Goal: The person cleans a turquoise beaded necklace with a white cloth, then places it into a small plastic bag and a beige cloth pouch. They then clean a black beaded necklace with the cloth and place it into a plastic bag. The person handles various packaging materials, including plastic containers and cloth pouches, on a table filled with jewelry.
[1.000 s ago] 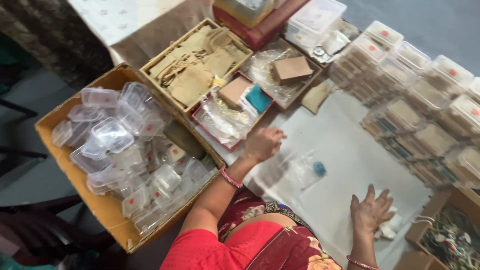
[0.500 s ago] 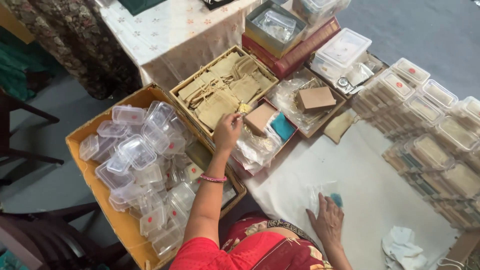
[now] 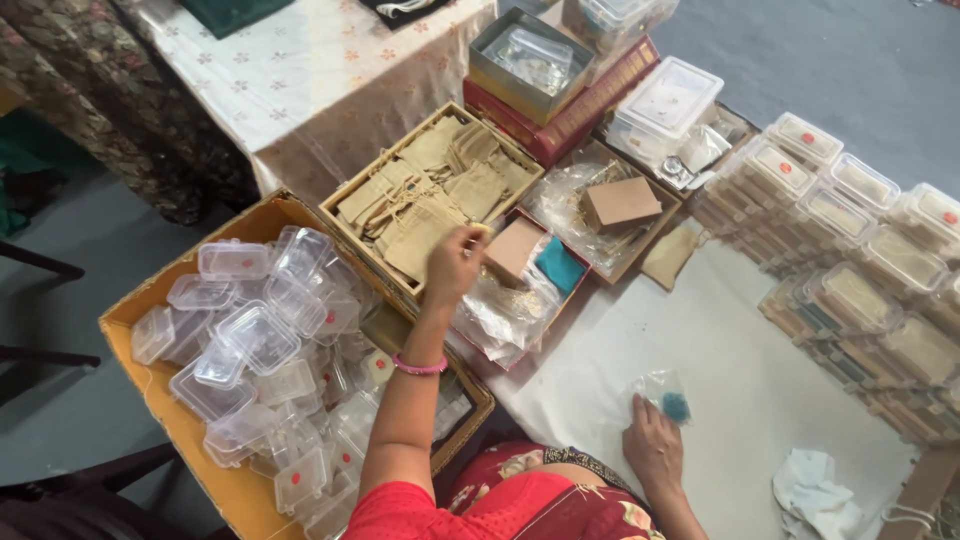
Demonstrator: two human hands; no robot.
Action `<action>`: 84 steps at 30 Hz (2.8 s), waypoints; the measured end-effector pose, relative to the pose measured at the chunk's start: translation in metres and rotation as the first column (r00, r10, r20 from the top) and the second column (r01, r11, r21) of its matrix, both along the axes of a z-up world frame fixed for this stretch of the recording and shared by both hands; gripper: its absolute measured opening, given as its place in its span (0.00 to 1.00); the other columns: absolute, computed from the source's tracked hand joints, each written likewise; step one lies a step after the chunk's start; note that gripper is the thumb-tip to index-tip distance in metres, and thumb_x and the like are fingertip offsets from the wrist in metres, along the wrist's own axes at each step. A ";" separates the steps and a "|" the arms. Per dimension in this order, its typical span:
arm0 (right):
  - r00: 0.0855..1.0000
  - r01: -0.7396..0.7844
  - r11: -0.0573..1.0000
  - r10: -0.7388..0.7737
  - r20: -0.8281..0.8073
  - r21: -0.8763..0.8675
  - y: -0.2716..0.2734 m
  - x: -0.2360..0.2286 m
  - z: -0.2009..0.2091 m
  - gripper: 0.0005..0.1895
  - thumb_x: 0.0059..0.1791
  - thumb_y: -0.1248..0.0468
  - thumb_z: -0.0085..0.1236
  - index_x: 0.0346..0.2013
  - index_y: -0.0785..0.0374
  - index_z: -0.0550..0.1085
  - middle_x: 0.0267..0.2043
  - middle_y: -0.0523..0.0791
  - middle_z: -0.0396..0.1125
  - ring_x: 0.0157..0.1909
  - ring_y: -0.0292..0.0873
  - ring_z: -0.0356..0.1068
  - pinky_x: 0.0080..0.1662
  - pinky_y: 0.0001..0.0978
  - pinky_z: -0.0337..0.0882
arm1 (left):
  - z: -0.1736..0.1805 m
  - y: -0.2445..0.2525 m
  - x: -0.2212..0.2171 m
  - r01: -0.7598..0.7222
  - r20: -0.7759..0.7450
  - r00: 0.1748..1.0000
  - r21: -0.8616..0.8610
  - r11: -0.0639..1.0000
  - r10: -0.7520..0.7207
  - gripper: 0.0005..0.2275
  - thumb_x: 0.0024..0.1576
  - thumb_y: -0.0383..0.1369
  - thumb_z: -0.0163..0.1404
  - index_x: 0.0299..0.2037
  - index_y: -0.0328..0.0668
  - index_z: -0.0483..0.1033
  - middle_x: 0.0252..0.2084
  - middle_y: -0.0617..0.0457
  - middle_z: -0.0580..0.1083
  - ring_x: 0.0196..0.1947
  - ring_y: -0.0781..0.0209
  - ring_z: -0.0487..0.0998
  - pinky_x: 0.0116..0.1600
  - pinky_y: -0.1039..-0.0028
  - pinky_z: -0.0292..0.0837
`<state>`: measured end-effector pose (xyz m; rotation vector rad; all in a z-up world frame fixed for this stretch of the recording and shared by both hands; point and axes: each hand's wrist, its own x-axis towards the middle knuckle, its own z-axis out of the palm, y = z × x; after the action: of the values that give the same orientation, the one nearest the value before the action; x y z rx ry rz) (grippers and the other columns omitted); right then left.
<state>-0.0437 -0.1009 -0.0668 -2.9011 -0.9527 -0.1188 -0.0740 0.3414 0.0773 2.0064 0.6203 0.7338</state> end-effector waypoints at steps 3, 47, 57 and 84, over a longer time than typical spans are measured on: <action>0.995 -0.040 0.996 0.033 0.090 0.075 0.000 -0.002 -0.002 0.28 0.41 0.69 0.53 0.58 0.62 0.72 0.56 0.49 0.71 0.47 0.54 0.74 0.53 0.44 0.73 | -0.011 -0.073 0.017 0.466 -0.061 0.882 -0.037 0.884 -0.468 0.12 0.56 0.36 0.58 0.48 0.44 0.81 0.44 0.51 0.82 0.41 0.59 0.85 0.47 0.70 0.80; 0.983 -0.145 0.876 0.179 -0.030 0.461 -0.022 0.060 0.008 0.18 0.42 0.75 0.53 0.45 0.63 0.76 0.57 0.55 0.70 0.53 0.60 0.72 0.54 0.49 0.73 | -0.034 -0.183 0.039 0.433 -0.160 0.901 0.390 0.813 -0.403 0.14 0.55 0.31 0.53 0.51 0.48 0.77 0.45 0.49 0.77 0.42 0.47 0.81 0.46 0.60 0.77; 0.915 0.297 0.793 -0.077 -0.397 0.532 -0.034 0.047 -0.017 0.20 0.45 0.63 0.65 0.50 0.63 0.73 0.45 0.48 0.71 0.45 0.47 0.72 0.48 0.40 0.72 | -0.041 0.056 0.045 -0.056 -0.391 0.889 0.424 0.904 0.238 0.16 0.58 0.42 0.53 0.55 0.50 0.75 0.44 0.45 0.79 0.43 0.43 0.81 0.46 0.56 0.75; 0.413 0.779 0.456 0.145 -0.899 0.431 -0.063 0.028 -0.017 0.12 0.46 0.67 0.64 0.40 0.66 0.72 0.35 0.45 0.72 0.34 0.37 0.69 0.36 0.32 0.66 | 0.051 -0.051 0.072 -0.061 0.252 0.963 0.543 0.837 -0.094 0.16 0.52 0.22 0.46 0.50 0.41 0.76 0.45 0.45 0.76 0.45 0.45 0.78 0.53 0.59 0.75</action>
<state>-0.0158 -0.1643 -0.0841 -1.6817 0.0866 0.6515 -0.0019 0.2902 0.1279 2.3593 0.2370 1.2619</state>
